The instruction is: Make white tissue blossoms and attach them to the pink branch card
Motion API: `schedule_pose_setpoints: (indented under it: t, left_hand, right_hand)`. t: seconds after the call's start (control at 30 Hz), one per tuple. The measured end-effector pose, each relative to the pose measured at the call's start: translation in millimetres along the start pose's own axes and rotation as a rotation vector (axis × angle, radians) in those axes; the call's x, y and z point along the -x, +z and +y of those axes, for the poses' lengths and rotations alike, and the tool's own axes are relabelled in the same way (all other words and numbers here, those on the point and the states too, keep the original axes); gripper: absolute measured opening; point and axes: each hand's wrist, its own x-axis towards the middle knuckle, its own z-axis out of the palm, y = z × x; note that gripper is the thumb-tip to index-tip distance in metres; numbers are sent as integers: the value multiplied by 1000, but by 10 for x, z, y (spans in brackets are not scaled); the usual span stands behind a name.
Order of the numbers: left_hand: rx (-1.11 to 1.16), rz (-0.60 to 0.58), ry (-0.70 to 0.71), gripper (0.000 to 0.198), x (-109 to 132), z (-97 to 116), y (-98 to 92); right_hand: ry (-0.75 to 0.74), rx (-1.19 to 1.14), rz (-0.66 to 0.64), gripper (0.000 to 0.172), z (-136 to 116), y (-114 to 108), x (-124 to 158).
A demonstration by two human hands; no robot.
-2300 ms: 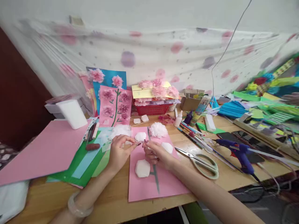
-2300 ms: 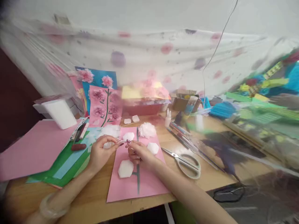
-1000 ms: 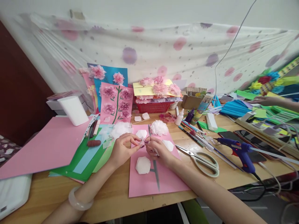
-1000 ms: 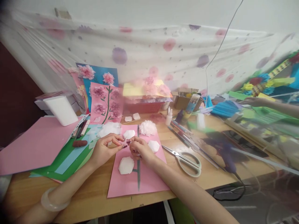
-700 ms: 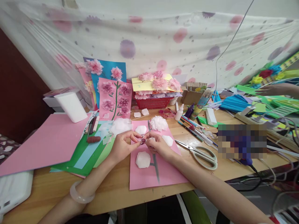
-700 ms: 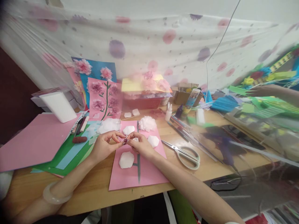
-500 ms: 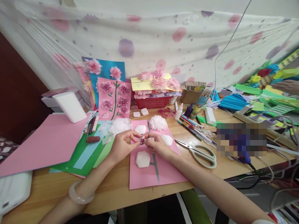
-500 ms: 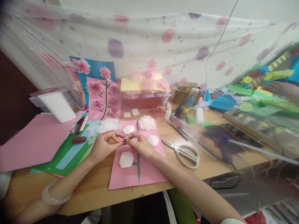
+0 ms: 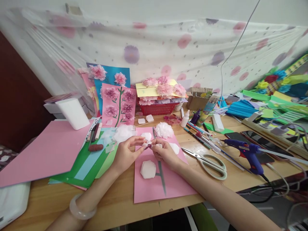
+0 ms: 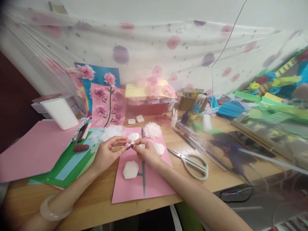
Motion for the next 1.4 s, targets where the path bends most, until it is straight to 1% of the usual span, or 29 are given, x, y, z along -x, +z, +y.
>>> schedule_pose_setpoints:
  t: [0.1, 0.2, 0.27, 0.37, 0.47, 0.53, 0.6, 0.77, 0.87, 1.0, 1.23, 1.33, 1.4]
  left_hand:
    - [-24, -31, -8, 19, -17, 11, -20]
    - [-60, -56, 10, 7, -29, -7, -32]
    - [-59, -48, 20, 2, -28, -26, -32]
    - [-58, 0, 62, 7, -18, -46, -24]
    - [-60, 51, 125, 11, -6, -50, -11]
    - [-57, 66, 139, 15, 1, -46, -4]
    - [-59, 70, 134, 17, 7, -41, 3]
    - [-65, 69, 115, 20, 13, -25, 13]
    - [-63, 71, 107, 20, 11, -17, 14]
    - [-64, 68, 109, 21, 7, -17, 16]
    - [-65, 51, 79, 20, 24, -34, 39]
    - [-24, 19, 23, 7, 24, -21, 46]
    - [2, -23, 8, 16, 20, -2, 44]
  right_hand:
    - [-13, 14, -4, 27, -4, -5, 0]
    - [-15, 22, -4, 24, -13, -4, -2]
    - [-24, 15, -2, 23, -19, -2, -3]
    - [-33, -1, 0, 20, -29, 2, 1]
    - [16, -9, -33, 21, -37, 7, 13]
    - [51, 1, -70, 23, -36, 10, 21]
    - [56, 27, -87, 26, -31, 10, 27]
    - [18, 138, -68, 28, -16, 3, 25]
    - [-5, 156, -58, 29, -24, 2, 23]
    - [5, 180, -38, 30, -31, 8, 25]
    - [-21, 180, -5, 21, -5, 13, 21]
    - [-23, 135, 0, 23, -21, 21, 28]
    - [-29, 114, 5, 25, -34, 26, 31]
